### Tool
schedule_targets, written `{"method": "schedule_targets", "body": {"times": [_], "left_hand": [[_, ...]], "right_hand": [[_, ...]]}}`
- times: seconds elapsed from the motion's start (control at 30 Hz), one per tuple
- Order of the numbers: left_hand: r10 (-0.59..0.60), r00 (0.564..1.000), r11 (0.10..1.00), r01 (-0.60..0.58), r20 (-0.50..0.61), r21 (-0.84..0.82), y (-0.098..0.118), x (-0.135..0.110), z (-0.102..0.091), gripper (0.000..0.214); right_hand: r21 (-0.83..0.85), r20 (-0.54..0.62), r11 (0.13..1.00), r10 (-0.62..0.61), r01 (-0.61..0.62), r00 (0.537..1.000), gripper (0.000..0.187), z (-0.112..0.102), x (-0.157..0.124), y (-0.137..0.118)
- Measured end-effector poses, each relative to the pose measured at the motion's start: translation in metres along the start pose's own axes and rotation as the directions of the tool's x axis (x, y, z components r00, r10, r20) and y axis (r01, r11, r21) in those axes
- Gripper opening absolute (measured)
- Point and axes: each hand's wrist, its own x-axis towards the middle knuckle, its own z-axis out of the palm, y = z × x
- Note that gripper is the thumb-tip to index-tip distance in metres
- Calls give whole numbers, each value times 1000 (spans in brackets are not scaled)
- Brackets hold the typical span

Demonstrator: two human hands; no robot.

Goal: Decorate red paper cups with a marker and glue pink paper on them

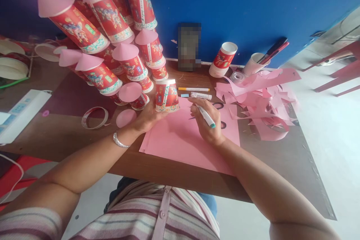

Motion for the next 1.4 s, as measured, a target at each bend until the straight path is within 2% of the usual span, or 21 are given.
{"method": "schedule_targets", "body": {"times": [0.1,0.2,0.43,0.6,0.77,0.9,1.03,1.17,1.27,1.4], "left_hand": [[-21,1000,998,22,4,-64,-4,-1,-2,68],[-45,999,984,48,25,-173,-5,-2,-3,62],[-155,987,936,162,50,-313,5,-1,3,54],[-192,979,910,202,63,-363,13,1,7,57],[-171,978,925,200,117,-322,13,1,5,58],[-196,970,915,233,141,-330,13,2,7,50],[-205,971,915,235,123,-329,15,3,11,33],[-204,976,919,219,80,-327,18,4,13,36],[-175,984,933,176,33,-314,18,5,14,38],[-141,990,963,142,17,-231,15,5,14,40]], "right_hand": [[-105,-25,980,-170,167,985,19,-4,4,-4],[-170,-36,946,-285,275,958,14,-7,7,-9],[-114,5,946,-306,304,952,9,-11,9,-18],[-154,-28,917,-376,367,926,16,-5,7,-19],[-263,175,813,-490,520,854,27,1,-1,-17],[-275,252,764,-529,584,810,34,4,-5,-11],[-253,250,770,-532,585,809,41,2,-7,-8],[-266,196,797,-507,543,840,41,-5,-6,-9],[-212,141,842,-477,497,868,37,-9,-3,-15],[-162,128,863,-462,478,877,26,-8,1,-25]]}}
